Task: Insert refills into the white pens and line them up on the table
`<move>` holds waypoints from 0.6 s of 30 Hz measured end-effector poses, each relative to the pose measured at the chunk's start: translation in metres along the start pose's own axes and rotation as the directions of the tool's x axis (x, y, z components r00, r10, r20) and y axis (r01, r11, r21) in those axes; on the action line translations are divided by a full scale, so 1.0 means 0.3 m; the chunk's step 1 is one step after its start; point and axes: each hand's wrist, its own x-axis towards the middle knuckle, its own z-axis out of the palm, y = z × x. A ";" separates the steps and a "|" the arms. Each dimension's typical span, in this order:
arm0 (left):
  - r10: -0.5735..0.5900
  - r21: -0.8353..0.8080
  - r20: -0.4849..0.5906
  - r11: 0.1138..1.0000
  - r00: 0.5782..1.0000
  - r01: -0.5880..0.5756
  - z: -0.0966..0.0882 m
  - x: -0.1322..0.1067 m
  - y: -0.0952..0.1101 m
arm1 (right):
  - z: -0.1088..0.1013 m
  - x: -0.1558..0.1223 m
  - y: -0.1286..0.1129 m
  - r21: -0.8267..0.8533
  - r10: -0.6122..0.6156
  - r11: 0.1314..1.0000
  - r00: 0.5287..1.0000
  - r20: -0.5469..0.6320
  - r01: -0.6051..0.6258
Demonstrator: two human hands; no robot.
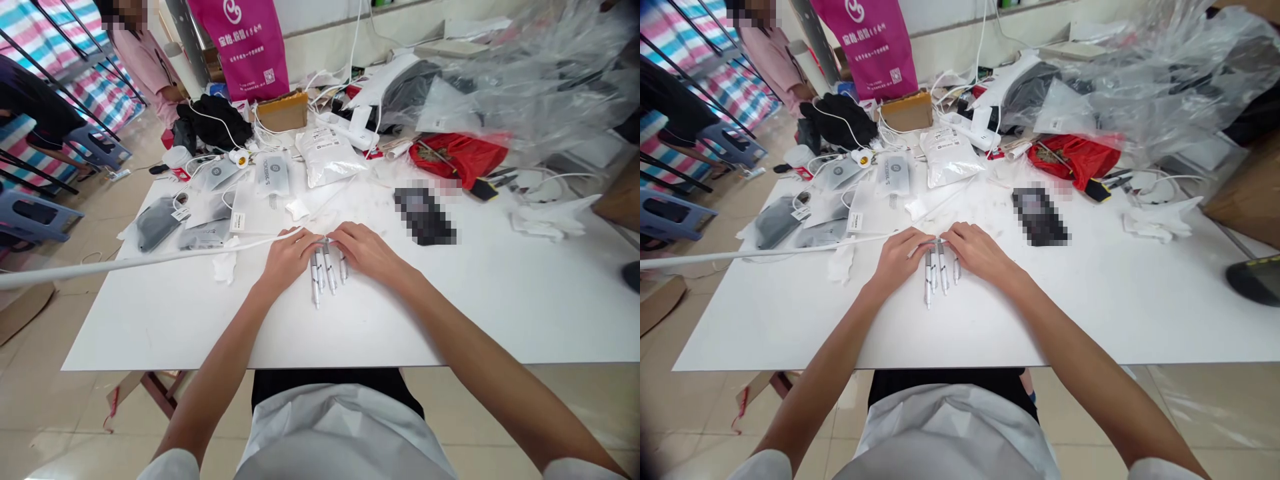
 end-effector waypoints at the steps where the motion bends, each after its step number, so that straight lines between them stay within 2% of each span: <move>1: -0.014 0.007 -0.012 1.000 1.000 0.014 0.001 -0.001 -0.003 | 0.005 -0.002 0.002 0.003 0.025 1.000 1.000 -0.002 -0.025; 5: -0.062 0.000 0.034 0.998 0.998 0.062 -0.013 -0.001 -0.011 | 0.004 -0.008 0.009 0.029 0.157 0.987 0.987 -0.026 -0.156; 12: -0.077 0.016 0.144 0.997 0.987 0.075 -0.027 -0.004 -0.012 | -0.020 0.002 -0.002 0.019 0.063 0.998 0.997 -0.053 -0.062; 18: -0.031 0.075 0.117 0.997 0.993 0.022 -0.007 -0.008 -0.014 | -0.016 0.001 0.002 -0.009 0.038 0.999 0.997 -0.074 -0.039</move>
